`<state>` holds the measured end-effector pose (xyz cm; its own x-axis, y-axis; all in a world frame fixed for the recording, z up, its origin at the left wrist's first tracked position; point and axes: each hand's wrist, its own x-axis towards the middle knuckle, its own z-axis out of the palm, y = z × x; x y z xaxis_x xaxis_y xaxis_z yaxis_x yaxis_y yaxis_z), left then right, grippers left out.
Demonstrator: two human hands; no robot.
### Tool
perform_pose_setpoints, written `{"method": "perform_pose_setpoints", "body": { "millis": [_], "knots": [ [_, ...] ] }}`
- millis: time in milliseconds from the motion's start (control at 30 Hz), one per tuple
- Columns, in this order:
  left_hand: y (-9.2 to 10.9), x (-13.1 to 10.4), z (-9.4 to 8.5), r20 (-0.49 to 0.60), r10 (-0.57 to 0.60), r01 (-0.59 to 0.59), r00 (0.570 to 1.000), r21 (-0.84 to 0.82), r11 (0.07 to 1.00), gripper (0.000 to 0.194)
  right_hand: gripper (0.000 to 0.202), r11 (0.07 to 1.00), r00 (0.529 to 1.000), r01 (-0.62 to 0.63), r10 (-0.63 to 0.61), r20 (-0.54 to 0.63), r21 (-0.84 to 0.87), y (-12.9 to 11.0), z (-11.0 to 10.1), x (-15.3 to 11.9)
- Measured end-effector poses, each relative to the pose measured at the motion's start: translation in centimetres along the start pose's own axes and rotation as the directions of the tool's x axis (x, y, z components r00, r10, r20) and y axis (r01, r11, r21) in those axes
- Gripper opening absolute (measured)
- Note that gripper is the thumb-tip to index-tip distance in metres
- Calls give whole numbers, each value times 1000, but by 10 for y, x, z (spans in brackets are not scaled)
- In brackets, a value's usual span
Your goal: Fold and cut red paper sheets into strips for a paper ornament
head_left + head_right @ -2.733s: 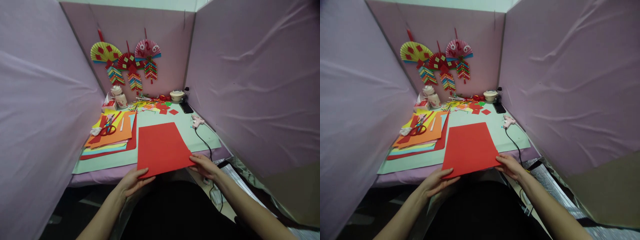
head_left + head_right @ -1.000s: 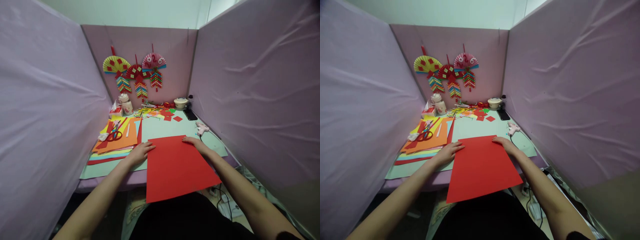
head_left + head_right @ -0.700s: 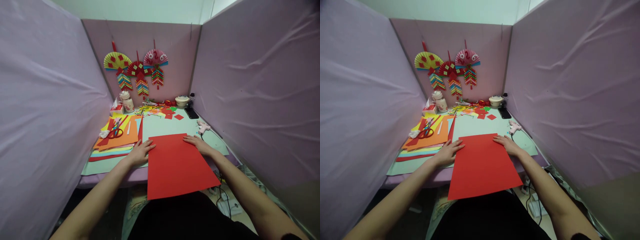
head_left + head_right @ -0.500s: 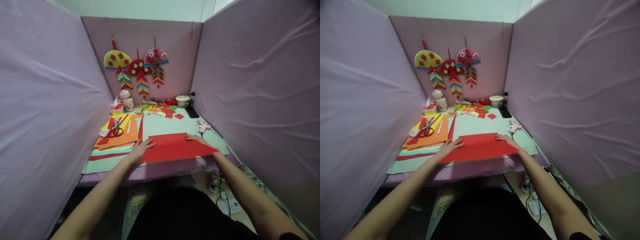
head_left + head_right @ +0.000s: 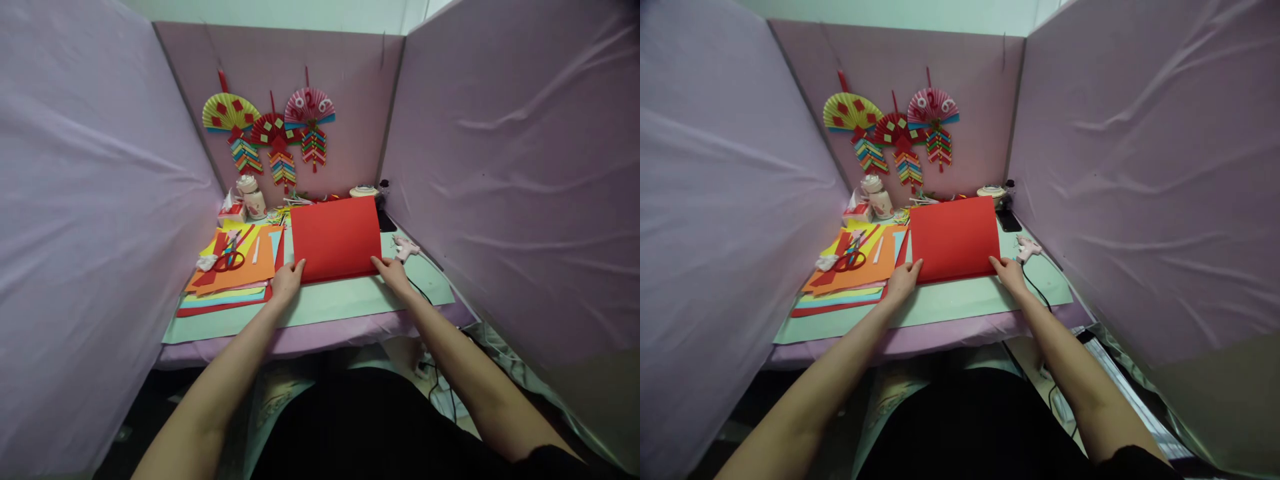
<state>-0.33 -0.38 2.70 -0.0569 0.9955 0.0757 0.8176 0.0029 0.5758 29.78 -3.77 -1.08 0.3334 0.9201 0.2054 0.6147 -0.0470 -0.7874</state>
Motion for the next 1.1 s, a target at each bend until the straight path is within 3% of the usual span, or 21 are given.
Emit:
{"method": "perform_pose_setpoints", "body": {
  "millis": [367,700,1100],
  "knots": [
    [7,17,11,-42,-61,66,997,131,989,50,40,991,992,-83,72,-106,-104,-6,9,6],
    [19,28,5,19,-123,117,992,184,976,45,43,957,982,-187,177,-67,-220,-11,11,15],
    [15,17,4,-58,-126,127,990,17,992,56,43,944,981,-194,193,-33,-265,-14,10,17]
  ]
}}
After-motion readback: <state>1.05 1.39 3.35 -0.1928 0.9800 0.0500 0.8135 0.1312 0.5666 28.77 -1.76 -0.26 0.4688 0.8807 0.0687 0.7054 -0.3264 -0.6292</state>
